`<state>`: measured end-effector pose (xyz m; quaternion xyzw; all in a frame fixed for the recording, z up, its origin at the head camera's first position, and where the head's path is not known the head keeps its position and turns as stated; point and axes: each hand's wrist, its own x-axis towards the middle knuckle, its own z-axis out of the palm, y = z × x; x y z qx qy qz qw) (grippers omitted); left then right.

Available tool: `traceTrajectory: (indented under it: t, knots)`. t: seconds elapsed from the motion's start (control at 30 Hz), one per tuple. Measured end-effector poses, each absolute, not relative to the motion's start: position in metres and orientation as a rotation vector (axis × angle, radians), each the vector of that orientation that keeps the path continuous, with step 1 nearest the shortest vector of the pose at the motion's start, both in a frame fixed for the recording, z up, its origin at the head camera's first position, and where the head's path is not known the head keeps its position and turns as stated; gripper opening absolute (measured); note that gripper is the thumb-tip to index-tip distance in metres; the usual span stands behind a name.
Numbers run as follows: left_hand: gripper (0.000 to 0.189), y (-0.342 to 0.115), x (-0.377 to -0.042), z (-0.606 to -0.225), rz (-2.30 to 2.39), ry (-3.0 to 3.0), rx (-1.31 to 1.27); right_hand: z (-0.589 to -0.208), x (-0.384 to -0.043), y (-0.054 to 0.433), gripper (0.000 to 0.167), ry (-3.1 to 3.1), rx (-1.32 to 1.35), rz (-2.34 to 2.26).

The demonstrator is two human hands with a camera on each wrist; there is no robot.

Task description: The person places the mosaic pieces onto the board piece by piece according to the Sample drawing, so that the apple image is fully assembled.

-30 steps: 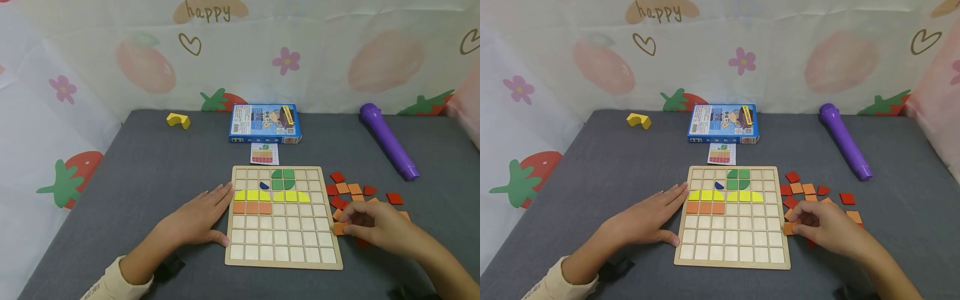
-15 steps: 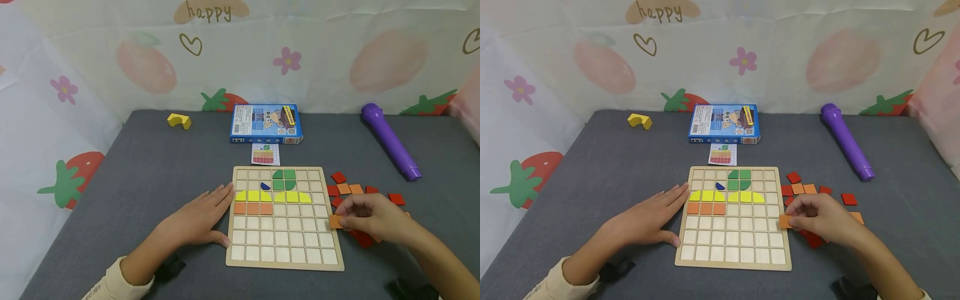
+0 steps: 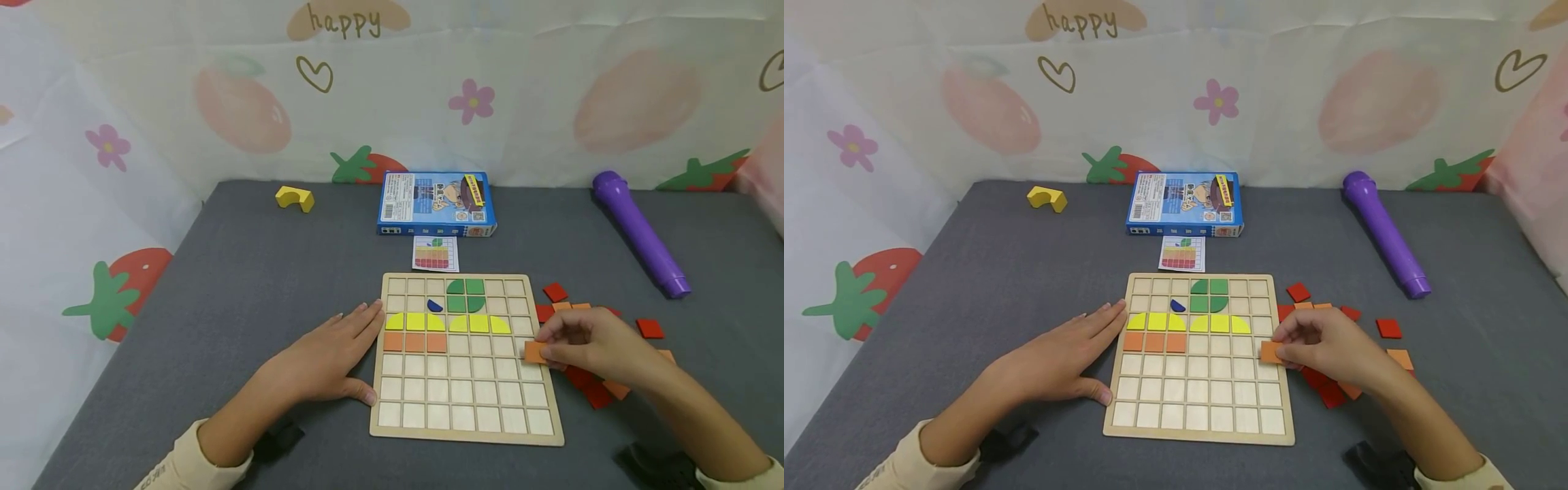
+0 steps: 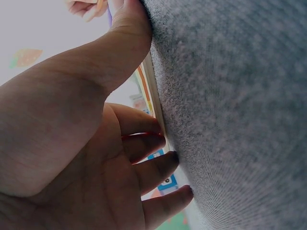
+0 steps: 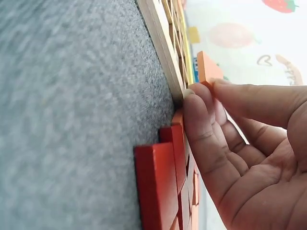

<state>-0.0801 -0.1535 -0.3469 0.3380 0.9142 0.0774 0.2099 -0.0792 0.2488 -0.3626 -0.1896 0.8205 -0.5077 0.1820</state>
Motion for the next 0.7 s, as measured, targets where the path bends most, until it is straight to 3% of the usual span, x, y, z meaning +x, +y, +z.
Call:
traceTrajectory:
  t: [0.7]
  knots:
    - [0.113,-0.155,-0.080,-0.348,0.216,2.551,0.943,-0.357,-0.091,0.214,0.014,2.329,-0.428,-1.349]
